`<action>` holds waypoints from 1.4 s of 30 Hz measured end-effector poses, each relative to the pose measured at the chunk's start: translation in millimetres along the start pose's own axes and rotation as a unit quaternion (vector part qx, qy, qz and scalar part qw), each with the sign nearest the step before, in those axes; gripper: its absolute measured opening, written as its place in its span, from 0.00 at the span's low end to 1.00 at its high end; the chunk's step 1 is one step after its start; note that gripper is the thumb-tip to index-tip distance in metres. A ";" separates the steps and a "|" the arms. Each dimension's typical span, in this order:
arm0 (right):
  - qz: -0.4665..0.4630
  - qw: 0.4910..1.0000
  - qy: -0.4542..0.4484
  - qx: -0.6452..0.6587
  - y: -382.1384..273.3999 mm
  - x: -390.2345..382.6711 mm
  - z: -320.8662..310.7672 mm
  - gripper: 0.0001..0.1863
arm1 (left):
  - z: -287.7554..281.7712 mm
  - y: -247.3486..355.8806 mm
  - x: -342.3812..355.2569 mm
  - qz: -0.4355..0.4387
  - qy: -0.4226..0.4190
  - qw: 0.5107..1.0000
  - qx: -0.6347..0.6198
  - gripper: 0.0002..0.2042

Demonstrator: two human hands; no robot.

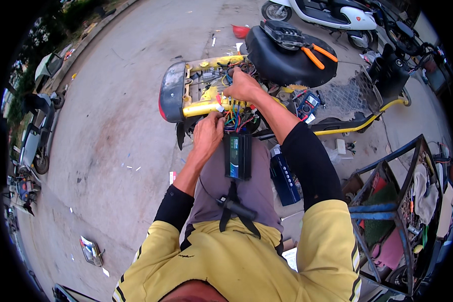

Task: The person works on the exposed wiring of a yellow scooter, using a multimeter to test connections and manipulating wires with both hands. The person repeatedly probes and adjusts the wiring harness near the scooter's seat area.

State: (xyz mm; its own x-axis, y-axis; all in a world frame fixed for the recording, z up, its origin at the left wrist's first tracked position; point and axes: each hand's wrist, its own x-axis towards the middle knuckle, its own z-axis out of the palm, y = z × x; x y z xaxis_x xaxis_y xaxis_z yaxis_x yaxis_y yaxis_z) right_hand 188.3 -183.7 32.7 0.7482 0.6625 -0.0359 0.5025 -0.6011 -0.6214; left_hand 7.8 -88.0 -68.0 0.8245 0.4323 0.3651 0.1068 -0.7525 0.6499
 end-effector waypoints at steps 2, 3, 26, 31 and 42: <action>0.004 1.000 -0.001 -0.003 0.6 0.7 -0.4 0.47 | 1.8 0.0 -0.6 -0.037 0.013 0.999 -0.007 0.12; 0.003 1.000 0.000 -0.001 0.2 0.0 -0.5 0.47 | 1.0 1.2 -2.8 -0.050 0.018 0.998 -0.020 0.13; -0.003 1.000 0.017 0.004 9.2 6.8 7.3 0.45 | 19.2 3.4 2.9 -0.299 0.015 0.849 -0.436 0.14; -0.005 1.000 0.012 0.001 6.4 5.7 5.9 0.46 | 36.8 -0.5 2.9 -0.314 0.099 0.814 -0.479 0.13; -0.019 1.000 0.007 -0.005 9.2 7.8 6.5 0.46 | 39.2 8.7 -12.5 -0.127 0.182 0.926 -0.304 0.05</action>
State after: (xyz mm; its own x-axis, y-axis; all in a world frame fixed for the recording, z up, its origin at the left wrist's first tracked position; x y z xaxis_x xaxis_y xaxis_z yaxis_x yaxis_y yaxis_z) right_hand 195.9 -181.1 21.6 0.7344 0.6787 -0.0006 0.5354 -0.5798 -0.6141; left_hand 20.3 -119.4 -93.0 0.5613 0.7800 0.2768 -0.1523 -0.2314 0.9609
